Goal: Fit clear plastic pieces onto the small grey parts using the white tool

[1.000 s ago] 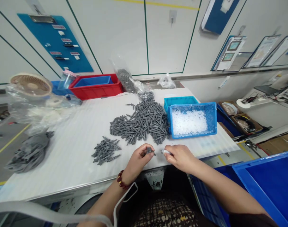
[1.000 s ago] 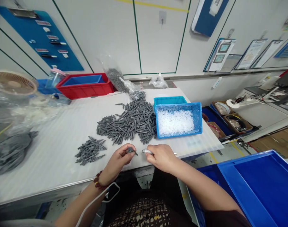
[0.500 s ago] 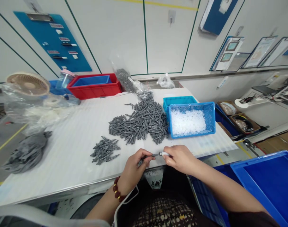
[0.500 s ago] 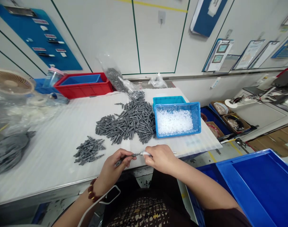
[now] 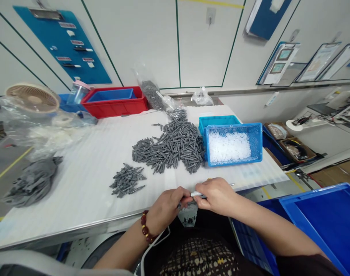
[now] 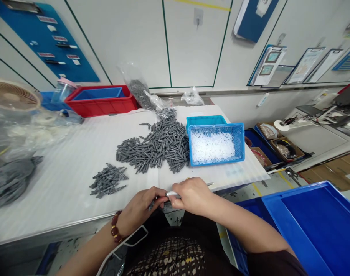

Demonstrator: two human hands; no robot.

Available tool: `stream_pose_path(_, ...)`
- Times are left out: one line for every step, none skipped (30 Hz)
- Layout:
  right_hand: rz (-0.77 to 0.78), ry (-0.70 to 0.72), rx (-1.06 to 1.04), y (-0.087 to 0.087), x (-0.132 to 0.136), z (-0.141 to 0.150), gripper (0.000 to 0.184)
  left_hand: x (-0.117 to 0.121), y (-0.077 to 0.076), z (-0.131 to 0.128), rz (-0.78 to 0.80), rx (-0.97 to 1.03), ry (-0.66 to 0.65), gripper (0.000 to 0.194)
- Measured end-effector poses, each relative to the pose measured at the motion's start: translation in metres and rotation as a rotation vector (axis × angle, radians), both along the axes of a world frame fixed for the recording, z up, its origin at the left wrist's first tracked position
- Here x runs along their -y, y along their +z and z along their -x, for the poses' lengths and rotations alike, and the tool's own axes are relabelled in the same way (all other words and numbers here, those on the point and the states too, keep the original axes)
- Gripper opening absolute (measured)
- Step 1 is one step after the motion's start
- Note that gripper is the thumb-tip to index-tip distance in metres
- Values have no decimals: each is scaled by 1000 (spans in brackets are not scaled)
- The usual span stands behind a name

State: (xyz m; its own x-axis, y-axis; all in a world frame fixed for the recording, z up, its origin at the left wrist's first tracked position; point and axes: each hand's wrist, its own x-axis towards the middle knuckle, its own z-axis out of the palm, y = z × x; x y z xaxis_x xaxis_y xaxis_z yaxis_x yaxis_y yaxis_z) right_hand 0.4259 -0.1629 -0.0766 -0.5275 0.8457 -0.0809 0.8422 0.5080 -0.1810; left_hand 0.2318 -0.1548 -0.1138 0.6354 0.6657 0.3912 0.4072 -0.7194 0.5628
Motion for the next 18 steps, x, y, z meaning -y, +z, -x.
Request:
stream_pose_path(3, -7, 2, 0, -1, -1, 27, 0, 1, 0, 1, 9, -4, 20)
stream_pose_path(11, -14, 3, -1, -1, -1, 30, 0, 1, 0, 5, 17, -8, 20)
stream_pose_path(20, -18, 0, -1, -2, -2, 32, 0, 2, 0, 13, 26, -9, 20)
stream_pose_path(30, -16, -8, -1, -2, -3, 33, 0, 2, 1, 24, 36, -9, 20)
stream_pose_path(40, -9, -17, -1, -3, -4, 32, 0, 2, 1, 38, 45, -8, 19)
stream_pose_path(51, 3, -28, -1, -3, -5, 30, 0, 2, 1, 50, 54, -6, 18)
stream_pose_path(61, 17, -39, -1, -3, -5, 26, 0, 1, 1, 58, 62, -6, 18)
stream_pose_path(72, 31, -46, -1, -4, -6, 23, 0, 1, 2, 59, 69, -6, 19)
stream_pose_path(82, 40, -49, 0, -4, -6, 20, -1, 1, 2, 55, 76, -5, 19)
stream_pose_path(92, 44, -48, 0, -4, -6, 18, -1, 0, 3, 47, 83, -1, 19)
stream_pose_path(99, 46, -48, -1, -4, -6, 17, -1, 0, 3, 40, 90, 5, 19)
stream_pose_path(104, 48, -49, -1, -4, -6, 16, -1, 0, 4, 36, 97, 10, 19)
stream_pose_path(106, 51, -51, -1, -5, -6, 16, -1, 0, 4, 35, 105, 15, 19)
stream_pose_path(104, 54, -53, -2, -5, -6, 16, -1, -1, 4, 37, 111, 18, 19)
stream_pose_path(99, 57, -57, -3, -5, -6, 16, 0, -1, 4, 41, 116, 20, 20)
stream_pose_path(94, 58, -58, -4, -4, -6, 17, 0, -1, 4, 48, 117, 22, 20)
stream_pose_path(89, 57, -57, -5, -4, -6, 17, 0, 0, 4, 57, 114, 22, 21)
stream_pose_path(84, 53, -54, -6, -4, -6, 17, 1, 0, 4, 66, 110, 22, 21)
